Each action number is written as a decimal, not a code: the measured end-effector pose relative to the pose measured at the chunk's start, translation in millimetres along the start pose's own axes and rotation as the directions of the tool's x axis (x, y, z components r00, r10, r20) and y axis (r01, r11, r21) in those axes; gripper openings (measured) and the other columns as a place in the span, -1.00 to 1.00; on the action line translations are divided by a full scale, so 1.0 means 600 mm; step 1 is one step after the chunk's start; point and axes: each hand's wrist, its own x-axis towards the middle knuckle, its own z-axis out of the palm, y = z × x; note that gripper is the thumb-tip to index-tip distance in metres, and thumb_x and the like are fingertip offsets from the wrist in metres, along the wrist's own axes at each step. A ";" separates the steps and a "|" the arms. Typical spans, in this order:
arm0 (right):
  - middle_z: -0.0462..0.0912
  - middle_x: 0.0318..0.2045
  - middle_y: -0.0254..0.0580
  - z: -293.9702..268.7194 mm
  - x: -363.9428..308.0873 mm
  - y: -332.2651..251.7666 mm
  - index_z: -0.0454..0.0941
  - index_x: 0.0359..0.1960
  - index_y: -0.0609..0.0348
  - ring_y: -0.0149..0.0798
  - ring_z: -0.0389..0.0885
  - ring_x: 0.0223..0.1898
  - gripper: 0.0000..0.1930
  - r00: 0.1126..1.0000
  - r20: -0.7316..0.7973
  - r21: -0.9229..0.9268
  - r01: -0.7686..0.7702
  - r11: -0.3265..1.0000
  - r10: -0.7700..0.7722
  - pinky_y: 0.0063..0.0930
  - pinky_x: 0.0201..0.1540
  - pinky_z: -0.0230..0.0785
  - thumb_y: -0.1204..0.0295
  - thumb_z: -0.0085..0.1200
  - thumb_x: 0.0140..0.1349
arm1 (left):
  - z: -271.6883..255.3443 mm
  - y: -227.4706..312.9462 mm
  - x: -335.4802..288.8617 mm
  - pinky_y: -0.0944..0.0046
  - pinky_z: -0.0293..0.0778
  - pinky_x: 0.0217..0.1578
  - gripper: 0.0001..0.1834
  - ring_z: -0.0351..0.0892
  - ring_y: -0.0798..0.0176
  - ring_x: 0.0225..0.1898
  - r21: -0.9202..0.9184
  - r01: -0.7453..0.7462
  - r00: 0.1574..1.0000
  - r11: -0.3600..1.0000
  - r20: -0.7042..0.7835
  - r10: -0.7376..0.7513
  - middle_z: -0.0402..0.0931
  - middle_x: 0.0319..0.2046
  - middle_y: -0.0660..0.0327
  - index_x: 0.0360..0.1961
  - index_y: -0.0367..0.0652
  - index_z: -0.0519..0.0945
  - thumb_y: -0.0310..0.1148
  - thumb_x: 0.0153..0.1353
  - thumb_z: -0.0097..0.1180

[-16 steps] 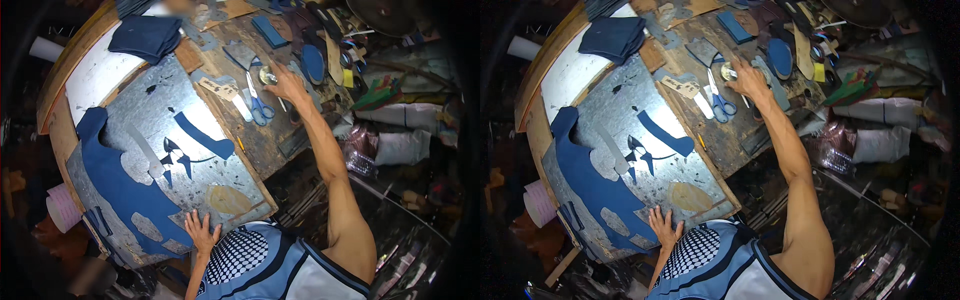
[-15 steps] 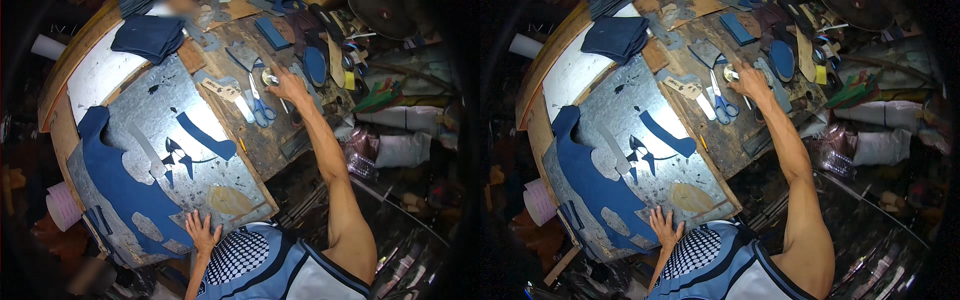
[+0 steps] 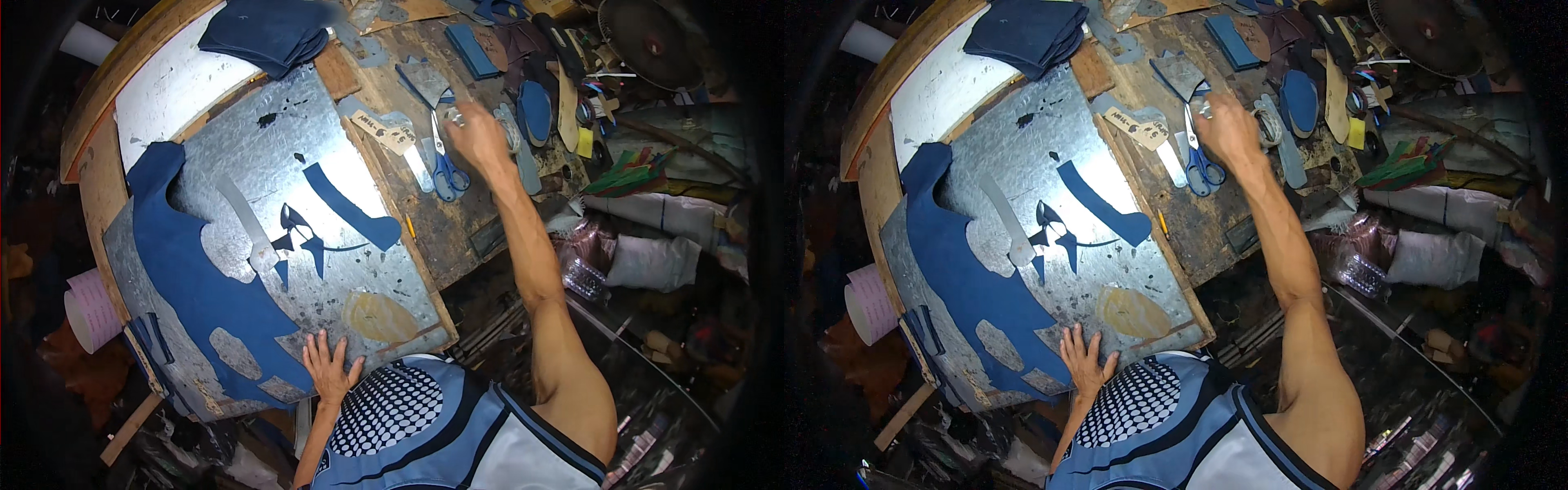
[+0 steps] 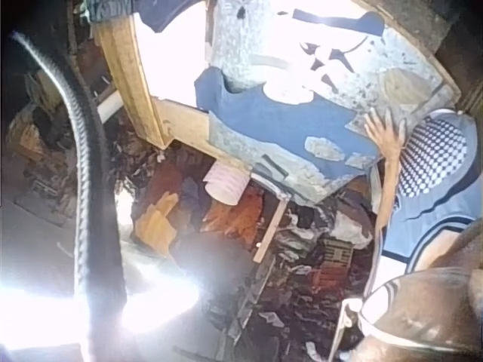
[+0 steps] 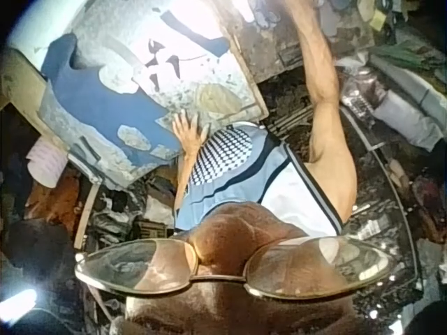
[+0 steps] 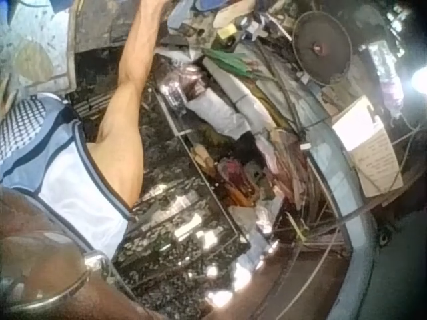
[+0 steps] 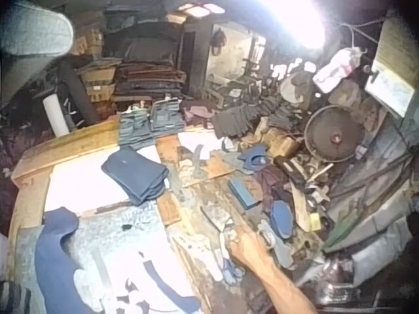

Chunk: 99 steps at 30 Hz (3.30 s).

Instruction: Cutting out shoe component shapes from a sheet of blue material using a hand-held cutter and template.

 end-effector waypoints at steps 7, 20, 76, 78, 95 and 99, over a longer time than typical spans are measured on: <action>0.55 -0.03 0.25 0.055 -0.005 -0.099 0.43 0.06 0.42 0.21 0.65 -0.12 -0.38 0.955 0.225 0.063 0.184 0.981 -0.194 -0.05 -0.07 0.54 0.21 0.32 0.07 | 0.001 -0.001 -0.001 -0.31 -0.15 0.35 -0.38 -0.07 -0.28 0.44 -0.001 0.007 1.000 1.000 0.007 -0.007 0.09 0.40 -0.09 0.16 -0.01 0.47 -0.05 0.09 0.29; 0.63 -0.05 0.19 0.049 0.076 -0.064 0.58 0.06 0.22 0.09 0.63 -0.01 -0.45 0.927 0.324 0.123 0.156 0.980 -0.189 -0.09 -0.02 0.49 0.22 0.33 0.03 | 0.008 -0.007 -0.002 -0.30 -0.16 0.35 -0.40 -0.08 -0.26 0.45 0.017 -0.007 1.000 1.000 -0.011 0.007 0.09 0.42 -0.07 0.19 -0.02 0.46 -0.02 0.17 0.23; 0.40 0.21 0.11 -0.014 -0.512 -0.267 0.33 0.26 0.17 0.15 0.59 0.01 -0.33 0.917 0.362 0.238 0.083 0.968 -0.167 -0.15 -0.06 0.53 0.27 0.31 0.13 | -0.002 -0.008 0.007 -0.19 -0.12 0.38 -0.46 -0.02 -0.18 0.45 -0.131 -0.072 0.988 0.989 -0.143 0.053 0.17 0.39 0.00 0.13 -0.05 0.57 -0.05 0.16 0.25; 0.33 0.28 0.19 -0.007 -0.528 -0.265 0.28 0.30 0.17 0.20 0.53 0.09 -0.29 0.892 0.438 0.193 0.029 0.981 -0.113 -0.14 0.00 0.52 0.26 0.30 0.14 | -0.002 -0.011 0.004 -0.21 -0.13 0.38 -0.45 -0.03 -0.18 0.45 -0.159 -0.097 0.984 0.983 -0.162 0.071 0.18 0.39 0.01 0.13 -0.04 0.58 -0.05 0.14 0.26; 0.42 0.24 0.16 0.033 -0.645 -0.292 0.41 0.21 0.24 0.20 0.50 0.15 -0.52 0.976 0.176 0.171 0.097 0.980 -0.127 -0.16 0.07 0.46 0.44 0.10 0.23 | 0.048 -0.015 0.005 -0.24 -0.18 0.42 -0.32 -0.04 -0.09 0.47 -0.159 -0.565 0.823 0.810 -0.030 0.568 0.18 0.40 0.07 0.26 -0.11 0.44 0.14 0.28 0.02; 0.45 0.12 0.12 0.041 -0.683 -0.315 0.39 0.23 0.19 0.19 0.54 0.04 -0.48 0.990 0.113 0.118 0.074 0.990 -0.088 -0.12 -0.01 0.47 0.43 0.13 0.21 | 0.043 -0.034 -0.024 -0.24 -0.14 0.41 -0.33 -0.03 -0.10 0.47 -0.196 -0.588 0.801 0.785 -0.002 0.599 0.21 0.38 0.05 0.22 -0.12 0.46 0.17 0.30 -0.01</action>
